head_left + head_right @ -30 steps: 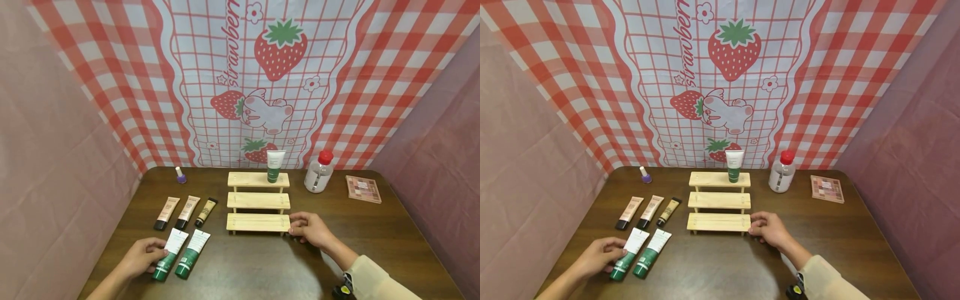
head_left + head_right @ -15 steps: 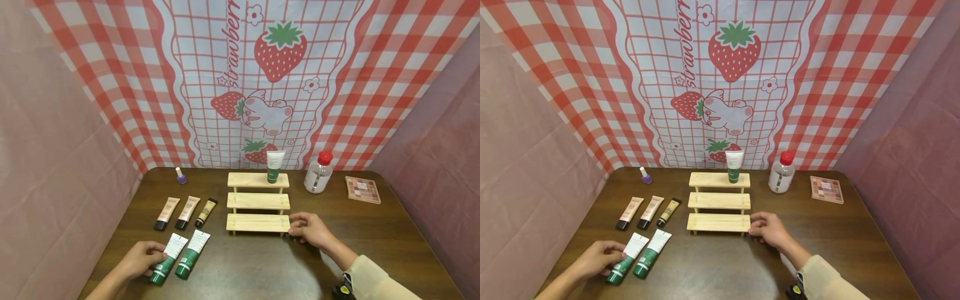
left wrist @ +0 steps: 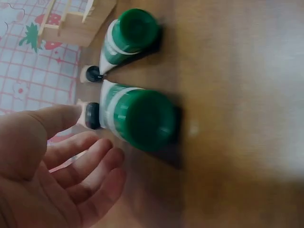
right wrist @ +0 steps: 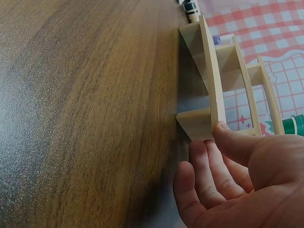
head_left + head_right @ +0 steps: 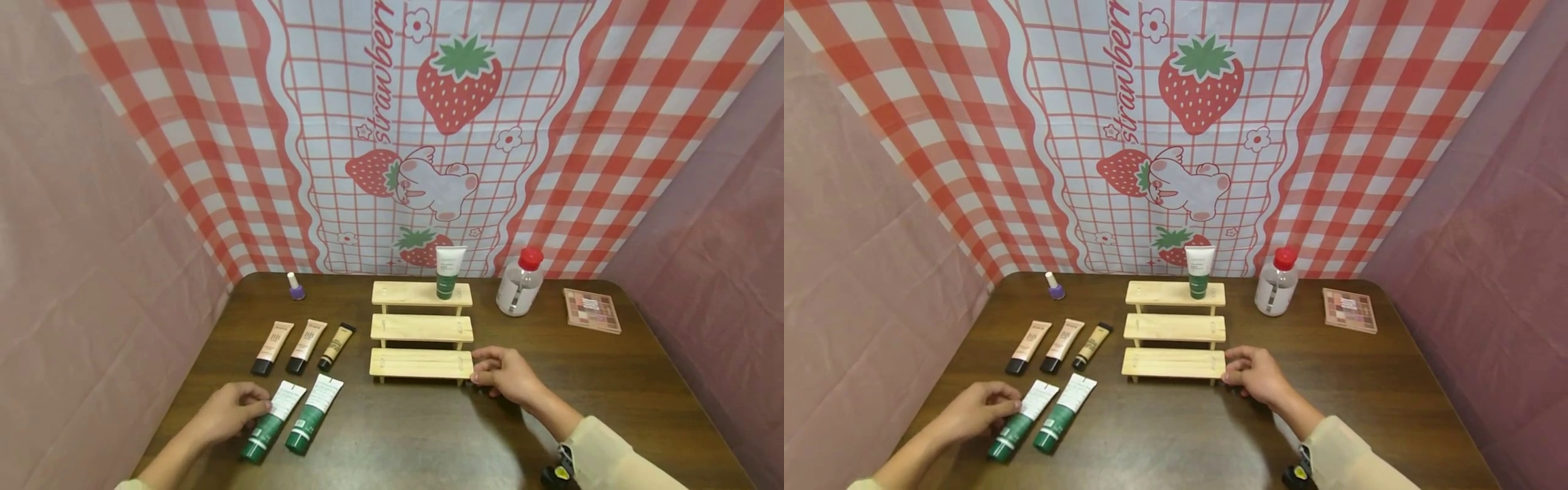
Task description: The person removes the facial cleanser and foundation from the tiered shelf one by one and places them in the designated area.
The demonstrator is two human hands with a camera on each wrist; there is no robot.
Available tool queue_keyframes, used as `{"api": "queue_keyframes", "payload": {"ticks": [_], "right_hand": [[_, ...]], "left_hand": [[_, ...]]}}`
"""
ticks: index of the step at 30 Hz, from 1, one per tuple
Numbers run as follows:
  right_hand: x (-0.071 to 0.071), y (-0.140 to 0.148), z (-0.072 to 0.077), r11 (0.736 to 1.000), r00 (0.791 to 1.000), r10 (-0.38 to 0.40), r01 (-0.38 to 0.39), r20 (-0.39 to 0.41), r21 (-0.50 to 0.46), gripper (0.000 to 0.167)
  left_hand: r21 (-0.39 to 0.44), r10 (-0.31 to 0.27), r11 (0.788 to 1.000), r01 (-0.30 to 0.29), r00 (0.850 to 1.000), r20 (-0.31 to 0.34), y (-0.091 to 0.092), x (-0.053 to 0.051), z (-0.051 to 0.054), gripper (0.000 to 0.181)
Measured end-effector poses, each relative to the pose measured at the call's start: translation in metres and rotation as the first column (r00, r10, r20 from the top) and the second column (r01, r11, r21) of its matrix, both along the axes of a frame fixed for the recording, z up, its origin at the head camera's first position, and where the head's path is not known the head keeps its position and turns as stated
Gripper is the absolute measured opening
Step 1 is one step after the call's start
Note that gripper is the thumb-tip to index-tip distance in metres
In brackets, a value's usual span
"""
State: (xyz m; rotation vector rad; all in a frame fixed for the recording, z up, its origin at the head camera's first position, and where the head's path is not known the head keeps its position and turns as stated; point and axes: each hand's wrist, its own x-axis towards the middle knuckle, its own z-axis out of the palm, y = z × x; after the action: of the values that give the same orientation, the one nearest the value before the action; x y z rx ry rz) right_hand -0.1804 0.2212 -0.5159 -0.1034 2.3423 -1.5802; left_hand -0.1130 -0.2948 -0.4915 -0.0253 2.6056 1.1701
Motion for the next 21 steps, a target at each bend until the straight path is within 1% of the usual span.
{"api": "queue_keyframes", "payload": {"ticks": [3, 5, 6, 10, 12, 13, 15, 18, 21], "right_hand": [[0.0, 0.0, 0.001, 1.0, 1.0, -0.001, 0.001, 0.003, 0.001, 0.046], [0.0, 0.0, 0.001, 1.0, 1.0, -0.001, 0.001, 0.003, 0.002, 0.046], [0.0, 0.0, 0.001, 1.0, 1.0, 0.0, 0.0, 0.002, 0.002, 0.046], [0.0, -0.001, 0.001, 1.0, 1.0, 0.0, 0.0, -0.004, 0.005, 0.046], [0.0, -0.001, 0.002, 1.0, 1.0, 0.0, 0.0, -0.004, 0.006, 0.046], [0.0, -0.002, 0.002, 1.0, 1.0, -0.001, 0.001, -0.005, 0.007, 0.045], [0.0, -0.002, 0.003, 1.0, 1.0, -0.004, 0.004, -0.006, 0.007, 0.045], [0.0, -0.001, 0.003, 1.0, 1.0, -0.006, 0.006, -0.006, 0.009, 0.045], [0.0, -0.001, 0.004, 1.0, 1.0, -0.007, 0.007, -0.005, 0.013, 0.045]], "left_hand": [[-0.077, -0.016, 0.997, 0.008, 0.994, -0.108, 0.005, -0.013, 0.009, 0.021], [-0.108, -0.029, 0.994, 0.01, 0.984, -0.178, 0.012, -0.024, 0.016, 0.021], [-0.11, -0.035, 0.994, 0.012, 0.978, -0.207, 0.016, -0.03, 0.02, 0.021], [-0.118, -0.074, 0.992, 0.038, 0.945, -0.32, 0.04, -0.058, 0.03, 0.018], [-0.114, -0.094, 0.992, 0.056, 0.929, -0.358, 0.055, -0.072, 0.033, 0.016], [-0.114, -0.108, 0.991, 0.07, 0.921, -0.375, 0.063, -0.079, 0.035, 0.016], [-0.091, -0.123, 0.991, 0.094, 0.912, -0.391, 0.081, -0.093, 0.039, 0.018], [-0.023, -0.127, 0.991, 0.128, 0.913, -0.387, 0.111, -0.111, 0.049, 0.024], [0.066, -0.126, 0.985, 0.162, 0.918, -0.375, 0.141, -0.126, 0.057, 0.031]]}}
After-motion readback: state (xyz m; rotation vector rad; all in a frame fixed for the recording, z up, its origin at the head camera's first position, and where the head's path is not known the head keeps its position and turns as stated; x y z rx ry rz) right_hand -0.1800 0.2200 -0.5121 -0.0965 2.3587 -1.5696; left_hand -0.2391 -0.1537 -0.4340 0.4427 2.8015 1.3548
